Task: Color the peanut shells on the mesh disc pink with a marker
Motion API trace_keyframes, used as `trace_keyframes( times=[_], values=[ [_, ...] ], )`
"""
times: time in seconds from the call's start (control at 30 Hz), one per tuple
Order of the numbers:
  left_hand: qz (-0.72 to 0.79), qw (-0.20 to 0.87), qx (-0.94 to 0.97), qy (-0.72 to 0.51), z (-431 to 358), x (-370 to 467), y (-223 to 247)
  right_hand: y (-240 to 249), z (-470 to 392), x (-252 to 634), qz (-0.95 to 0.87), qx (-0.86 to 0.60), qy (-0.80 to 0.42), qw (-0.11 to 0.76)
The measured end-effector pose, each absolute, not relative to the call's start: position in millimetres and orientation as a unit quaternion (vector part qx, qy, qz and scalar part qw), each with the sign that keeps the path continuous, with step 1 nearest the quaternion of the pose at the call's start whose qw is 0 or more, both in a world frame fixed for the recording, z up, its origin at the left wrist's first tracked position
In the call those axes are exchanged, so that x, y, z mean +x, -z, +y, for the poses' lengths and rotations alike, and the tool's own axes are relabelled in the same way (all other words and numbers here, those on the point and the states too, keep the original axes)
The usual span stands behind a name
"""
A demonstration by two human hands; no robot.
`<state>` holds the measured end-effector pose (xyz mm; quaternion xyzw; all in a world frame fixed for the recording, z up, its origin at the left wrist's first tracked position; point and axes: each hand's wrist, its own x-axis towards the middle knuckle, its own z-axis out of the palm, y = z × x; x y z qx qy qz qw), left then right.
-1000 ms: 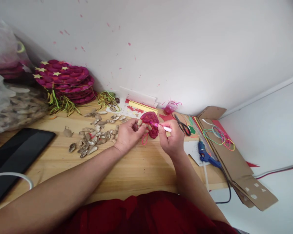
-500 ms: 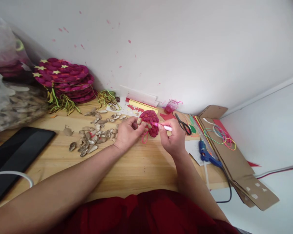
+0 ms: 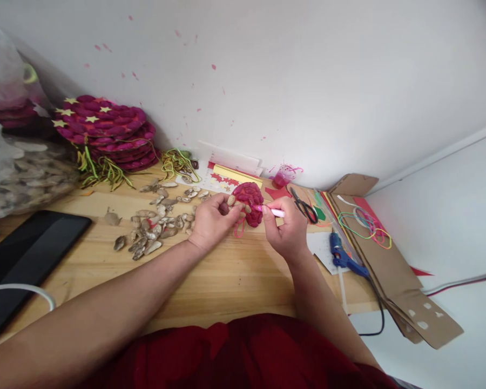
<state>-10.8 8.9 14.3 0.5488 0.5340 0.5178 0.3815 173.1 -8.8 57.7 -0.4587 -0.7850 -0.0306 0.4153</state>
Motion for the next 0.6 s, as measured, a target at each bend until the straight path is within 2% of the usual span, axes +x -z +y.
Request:
trace_keyframes(
  times=[0.6],
  values=[
    [0.526, 0.421, 0.525, -0.519, 10.4, -10.9, -8.4, -58.4, -4.7, 181.4, -0.766, -0.457, -0.017, 0.452]
  ],
)
